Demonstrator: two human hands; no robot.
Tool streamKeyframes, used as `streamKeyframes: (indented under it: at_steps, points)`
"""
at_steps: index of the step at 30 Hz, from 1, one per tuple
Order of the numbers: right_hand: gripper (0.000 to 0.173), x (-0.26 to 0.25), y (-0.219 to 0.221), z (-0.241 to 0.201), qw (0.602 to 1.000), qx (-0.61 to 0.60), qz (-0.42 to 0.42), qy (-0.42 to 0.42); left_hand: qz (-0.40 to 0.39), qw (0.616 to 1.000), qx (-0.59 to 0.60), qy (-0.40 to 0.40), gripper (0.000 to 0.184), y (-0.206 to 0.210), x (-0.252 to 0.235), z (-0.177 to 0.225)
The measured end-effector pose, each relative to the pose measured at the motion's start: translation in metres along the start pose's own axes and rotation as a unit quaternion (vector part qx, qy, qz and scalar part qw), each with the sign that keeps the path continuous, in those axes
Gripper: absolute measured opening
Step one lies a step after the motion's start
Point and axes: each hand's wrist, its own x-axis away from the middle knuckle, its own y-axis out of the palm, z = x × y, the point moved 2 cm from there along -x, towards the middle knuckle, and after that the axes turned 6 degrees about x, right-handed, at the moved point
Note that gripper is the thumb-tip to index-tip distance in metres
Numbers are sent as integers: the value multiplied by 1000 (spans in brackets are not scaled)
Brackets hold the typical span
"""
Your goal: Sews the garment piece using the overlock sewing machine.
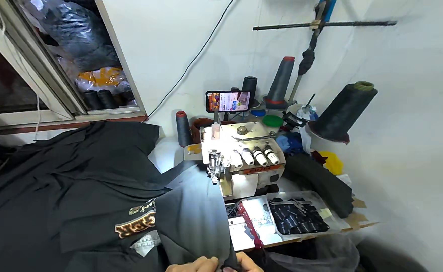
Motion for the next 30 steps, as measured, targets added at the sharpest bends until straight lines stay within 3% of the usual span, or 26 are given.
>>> streamKeyframes:
  at_steps: [7, 10, 16, 22, 26, 30]
  points:
    - [22, -39, 20, -18, 998, -43, 51, 19, 70, 978, -193, 36, 21, -1, -33, -12]
    - [13, -52, 26, -17, 997, -58, 54, 16, 117, 969, -208, 59, 24, -2, -46, -26]
    - [15, -77, 34, -20, 995, -75, 67, 5, 182, 961, -204, 49, 26, 5, -81, -41]
    - [25, -82, 43, -2, 995, -37, 88, -4, 198, 971, -136, -4, 27, 14, -78, -44]
    - [6, -59, 48, 7, 999, -16, 40, 13, 210, 973, -51, -82, 20, -3, -41, -48]
    - [7, -45, 48, 9, 999, -26, 18, 15, 217, 960, 93, -153, 24, -25, -26, -64]
